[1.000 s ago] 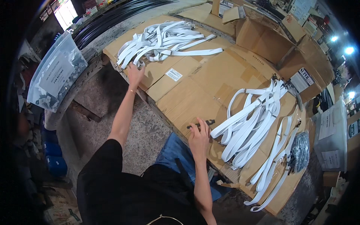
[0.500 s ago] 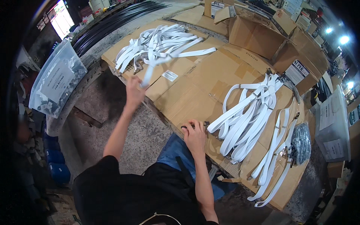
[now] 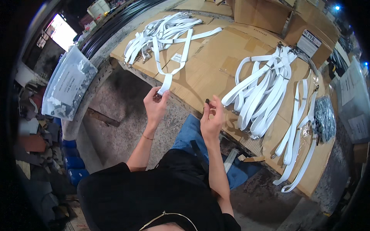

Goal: Assembling white webbing straps with black plastic buckles and metal clips.

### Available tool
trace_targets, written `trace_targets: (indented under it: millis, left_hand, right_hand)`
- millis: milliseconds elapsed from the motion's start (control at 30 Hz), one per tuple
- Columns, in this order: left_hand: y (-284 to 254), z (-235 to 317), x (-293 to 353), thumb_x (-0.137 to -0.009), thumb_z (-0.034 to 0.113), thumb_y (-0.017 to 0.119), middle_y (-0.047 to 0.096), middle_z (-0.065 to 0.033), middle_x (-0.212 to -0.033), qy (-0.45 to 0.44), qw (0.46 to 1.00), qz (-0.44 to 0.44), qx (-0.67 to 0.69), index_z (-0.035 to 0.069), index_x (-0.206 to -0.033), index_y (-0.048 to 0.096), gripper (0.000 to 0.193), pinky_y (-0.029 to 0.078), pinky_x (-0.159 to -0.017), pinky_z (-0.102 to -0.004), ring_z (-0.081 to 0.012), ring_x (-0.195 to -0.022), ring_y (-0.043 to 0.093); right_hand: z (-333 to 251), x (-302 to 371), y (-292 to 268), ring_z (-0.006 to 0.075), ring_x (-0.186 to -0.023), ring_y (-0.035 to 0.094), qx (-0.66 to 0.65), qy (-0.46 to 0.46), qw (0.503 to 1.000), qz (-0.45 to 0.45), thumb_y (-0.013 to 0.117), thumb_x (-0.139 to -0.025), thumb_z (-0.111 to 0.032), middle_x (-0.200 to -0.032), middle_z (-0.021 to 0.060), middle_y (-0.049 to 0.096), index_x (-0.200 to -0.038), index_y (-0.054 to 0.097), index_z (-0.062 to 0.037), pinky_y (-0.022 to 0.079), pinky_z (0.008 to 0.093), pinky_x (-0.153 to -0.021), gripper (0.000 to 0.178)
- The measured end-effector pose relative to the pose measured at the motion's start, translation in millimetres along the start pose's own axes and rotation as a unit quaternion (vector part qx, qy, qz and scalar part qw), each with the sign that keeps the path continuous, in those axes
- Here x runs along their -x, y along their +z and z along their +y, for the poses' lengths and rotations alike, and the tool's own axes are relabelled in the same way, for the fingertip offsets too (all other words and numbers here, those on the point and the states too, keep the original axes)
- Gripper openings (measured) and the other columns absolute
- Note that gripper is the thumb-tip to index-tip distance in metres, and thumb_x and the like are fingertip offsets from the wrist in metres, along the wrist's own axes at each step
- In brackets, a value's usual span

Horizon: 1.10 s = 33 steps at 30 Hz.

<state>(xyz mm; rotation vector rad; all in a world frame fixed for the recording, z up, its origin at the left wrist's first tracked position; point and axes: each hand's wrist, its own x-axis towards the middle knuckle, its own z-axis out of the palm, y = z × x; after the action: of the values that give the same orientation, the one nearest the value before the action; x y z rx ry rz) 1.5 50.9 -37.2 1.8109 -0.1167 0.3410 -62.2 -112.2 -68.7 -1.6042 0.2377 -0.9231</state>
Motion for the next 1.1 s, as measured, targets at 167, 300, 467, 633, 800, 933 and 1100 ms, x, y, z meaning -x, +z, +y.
trace_targets:
  millis: [167, 300, 467, 633, 800, 933, 1100]
  left_hand:
    - [-0.2, 44.4, -7.0, -0.075, -0.004, 0.065, 0.057, -0.0119, -0.107, 0.239, 0.962, 0.046, -0.123, -0.004, -0.081, 0.056, 0.011, 0.046, -0.067, -0.0224, -0.0133, -0.093, 0.057]
    - [0.3, 75.1, -14.4, -0.07, -0.007, 0.064, 0.06, -0.0152, -0.107, 0.37, 0.918, 0.038, -0.138, -0.003, -0.075, 0.051, 0.015, 0.05, -0.074, -0.0289, -0.0257, -0.097, 0.061]
    - [9.6, 86.5, -8.5, -0.07, -0.004, 0.066, 0.067, -0.0101, -0.1, 0.238, 0.968, -0.081, 0.0, 0.001, -0.09, 0.05, 0.026, 0.051, -0.067, -0.0245, -0.0144, -0.084, 0.065]
    - [15.2, 80.0, -9.3, -0.069, -0.002, 0.068, 0.068, -0.0128, -0.087, 0.221, 0.964, -0.133, -0.069, 0.0, -0.096, 0.052, 0.032, 0.051, -0.07, -0.0289, -0.024, -0.085, 0.066]
    - [15.0, 86.1, -5.5, -0.067, -0.002, 0.071, 0.068, -0.0123, -0.08, 0.218, 0.952, -0.177, -0.123, 0.0, -0.093, 0.06, 0.029, 0.051, -0.066, -0.0258, -0.0181, -0.077, 0.067]
    - [11.8, 88.4, -5.6, -0.064, -0.001, 0.073, 0.067, -0.0122, -0.077, 0.213, 0.947, -0.189, -0.151, -0.001, -0.091, 0.063, 0.029, 0.051, -0.064, -0.0255, -0.0165, -0.073, 0.067]
    - [8.1, 88.0, -4.4, -0.061, 0.001, 0.074, 0.065, -0.0147, -0.075, 0.251, 0.919, -0.217, -0.215, 0.001, -0.089, 0.064, 0.03, 0.052, -0.06, -0.029, -0.0233, -0.068, 0.066]
  right_hand:
    - [-26.0, -6.2, -23.2, 0.0125, -0.069, 0.057, -0.134, 0.146, 0.98, -0.035, 0.057, -0.086, 0.0, -0.08, 0.0045, 0.055, -0.111, 0.052, 0.0017, 0.051, 0.0238, -0.061, 0.026]
    - [-24.9, -5.2, -36.4, 0.0146, -0.067, 0.06, -0.328, 0.22, 0.919, -0.018, 0.056, -0.087, -0.002, -0.079, 0.0054, 0.057, -0.097, 0.053, 0.0022, 0.051, 0.0258, -0.061, 0.011]
    - [-32.9, -3.6, -55.6, 0.0169, -0.066, 0.062, -0.406, 0.269, 0.873, 0.006, 0.057, -0.087, -0.004, -0.079, 0.0072, 0.059, -0.09, 0.053, 0.0014, 0.049, 0.0268, -0.057, 0.008]
    - [-58.1, -4.7, -51.6, 0.0172, -0.059, 0.061, -0.342, 0.186, 0.918, 0.071, 0.059, -0.086, -0.003, -0.073, 0.0074, 0.059, -0.085, 0.053, 0.0, 0.05, 0.0256, -0.053, 0.007]
    - [-70.1, -16.4, -38.5, 0.014, -0.058, 0.061, -0.279, 0.125, 0.951, 0.052, 0.059, -0.086, -0.001, -0.071, 0.0091, 0.06, -0.084, 0.05, 0.0014, 0.051, 0.0241, -0.053, 0.009]
    - [-73.8, -21.4, -39.3, 0.0111, -0.058, 0.06, -0.214, 0.123, 0.969, 0.015, 0.061, -0.085, -0.002, -0.068, 0.0069, 0.059, -0.084, 0.05, 0.0012, 0.049, 0.021, -0.052, 0.012]
    - [-92.0, -21.4, -40.6, 0.0088, -0.057, 0.059, -0.118, 0.102, 0.988, -0.001, 0.063, -0.083, 0.0, -0.066, 0.0061, 0.059, -0.083, 0.051, 0.0014, 0.046, 0.0193, -0.05, 0.012]
